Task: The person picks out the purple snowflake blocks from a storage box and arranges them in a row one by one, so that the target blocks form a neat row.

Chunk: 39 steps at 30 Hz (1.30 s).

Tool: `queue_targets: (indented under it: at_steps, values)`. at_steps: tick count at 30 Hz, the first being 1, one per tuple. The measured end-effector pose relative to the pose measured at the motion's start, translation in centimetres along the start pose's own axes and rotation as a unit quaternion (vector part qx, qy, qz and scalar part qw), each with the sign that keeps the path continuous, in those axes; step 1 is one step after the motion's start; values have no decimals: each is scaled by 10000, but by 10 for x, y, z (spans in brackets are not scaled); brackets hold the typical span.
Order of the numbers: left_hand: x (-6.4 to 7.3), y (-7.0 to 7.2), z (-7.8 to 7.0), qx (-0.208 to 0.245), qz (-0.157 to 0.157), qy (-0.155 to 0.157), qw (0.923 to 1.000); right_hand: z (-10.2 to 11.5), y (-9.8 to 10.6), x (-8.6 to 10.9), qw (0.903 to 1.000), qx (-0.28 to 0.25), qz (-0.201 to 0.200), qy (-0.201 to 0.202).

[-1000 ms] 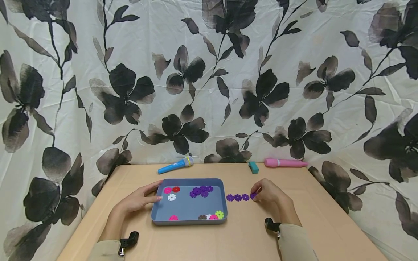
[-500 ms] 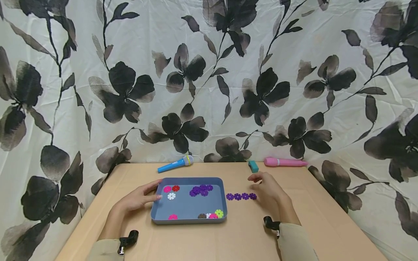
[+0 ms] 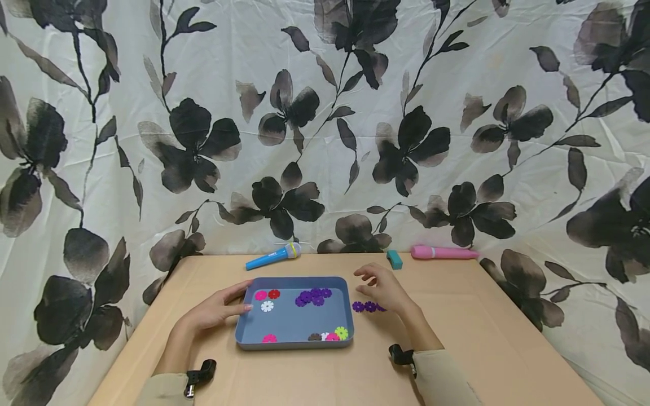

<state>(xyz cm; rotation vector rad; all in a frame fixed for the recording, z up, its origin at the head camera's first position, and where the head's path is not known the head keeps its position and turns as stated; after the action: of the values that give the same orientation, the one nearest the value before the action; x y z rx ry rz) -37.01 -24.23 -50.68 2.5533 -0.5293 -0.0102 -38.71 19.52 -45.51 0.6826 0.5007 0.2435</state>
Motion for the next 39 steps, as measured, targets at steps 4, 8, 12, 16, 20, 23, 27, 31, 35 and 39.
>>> queue_targets:
  at_steps: [4,8,12,16,20,23,27,31,35,39]
  values:
    - [-1,-1,0,3,-9,-12,10000,8,-19,-6,9996,74,231,113]
    - [-2,-1,0,-65,-34,-29,10000,14,-32,-11,9994,3,321,145]
    - [-2,0,0,-138,-63,-35,9999,22,-43,-15,9985,-15,497,243]
    - [-1,-1,0,-73,-57,-4,10000,27,-57,-17,9968,39,756,235]
    - [0,-1,-1,-41,-40,2,10000,32,-67,-19,9952,110,949,219]
    - [0,-1,-2,-39,-35,-18,10000,36,-74,-21,9938,131,1083,211]
    - [0,-1,-2,-62,-41,-12,10000,39,-82,-24,9922,292,1194,204]
    - [0,-1,-1,-85,-50,5,10000,42,-89,-27,9911,536,1195,239]
    - [0,-2,-1,-25,-42,19,10000,44,-95,-29,9902,721,1162,280]
    - [1,-2,-2,29,-40,-6,10000,44,-100,-29,9878,969,1204,198]
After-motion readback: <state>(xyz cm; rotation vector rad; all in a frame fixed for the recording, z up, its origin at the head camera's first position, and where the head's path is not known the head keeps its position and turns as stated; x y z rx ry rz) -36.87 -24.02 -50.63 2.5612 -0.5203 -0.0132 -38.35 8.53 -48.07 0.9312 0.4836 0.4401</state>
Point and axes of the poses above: each hand's wrist, its own x-axis away from the middle knuckle, its own y-axis out of the back of the hand, z = x × y, the point moved 5 cm from there along -x, towards the middle knuckle, and after that the axes turned 5 degrees about y, right-handed, at the moved point
